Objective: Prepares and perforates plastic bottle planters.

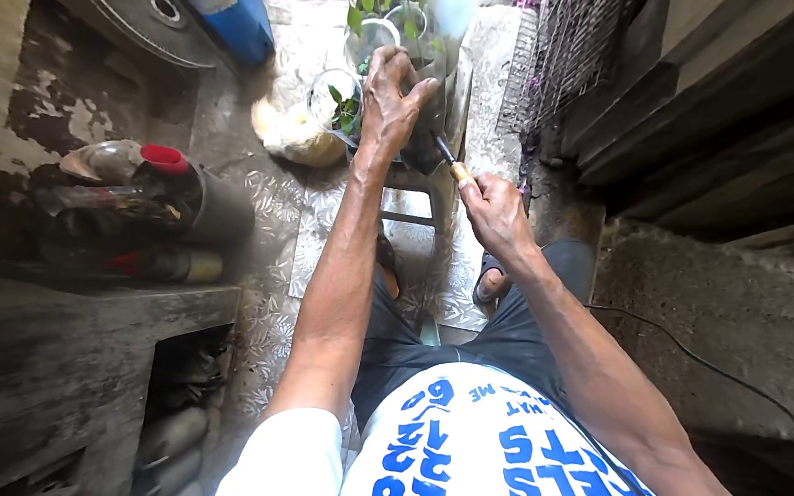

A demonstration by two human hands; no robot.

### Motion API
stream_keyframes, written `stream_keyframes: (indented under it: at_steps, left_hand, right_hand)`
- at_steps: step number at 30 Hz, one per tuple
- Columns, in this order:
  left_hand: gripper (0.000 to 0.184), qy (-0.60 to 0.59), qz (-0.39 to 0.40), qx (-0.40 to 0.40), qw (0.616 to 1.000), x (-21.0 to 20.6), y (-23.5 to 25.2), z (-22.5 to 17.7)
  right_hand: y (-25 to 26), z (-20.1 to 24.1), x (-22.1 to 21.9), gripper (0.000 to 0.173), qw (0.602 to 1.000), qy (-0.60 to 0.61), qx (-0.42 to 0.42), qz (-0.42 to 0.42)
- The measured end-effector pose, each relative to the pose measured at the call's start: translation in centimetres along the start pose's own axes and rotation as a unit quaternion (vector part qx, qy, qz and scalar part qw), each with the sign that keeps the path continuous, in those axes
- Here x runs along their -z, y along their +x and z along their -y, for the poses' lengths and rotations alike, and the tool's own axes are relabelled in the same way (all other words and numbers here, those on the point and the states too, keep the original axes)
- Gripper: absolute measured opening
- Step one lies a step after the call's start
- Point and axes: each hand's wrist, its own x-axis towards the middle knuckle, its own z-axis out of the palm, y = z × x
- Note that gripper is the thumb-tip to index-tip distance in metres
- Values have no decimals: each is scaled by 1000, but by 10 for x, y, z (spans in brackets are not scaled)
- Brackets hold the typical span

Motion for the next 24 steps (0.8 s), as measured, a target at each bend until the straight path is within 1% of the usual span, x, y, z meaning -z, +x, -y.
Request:
stream_keyframes:
  at_steps: [5,8,13,19,24]
  left_hand:
    - [34,-3,-4,-7,1000,1,-2,0]
    - [34,-6,-6,-8,1000,0,-2,0]
    - [36,2,-13,-4,1000,-3,-2,0]
    - [36,-15,-19,-11,1000,-3,-2,2]
    - [34,-17,-7,-10,1000,-2,-3,1]
  right_hand:
    - [6,0,-3,36,1000,6,1,3]
    - [1,-2,4,35,1000,11,-2,11]
    - [-11,-16,18,36,999,48,7,-7]
    - [-1,-10,13,35,998,52,17,-27]
    - [2,-14,19,35,998,43,35,-20]
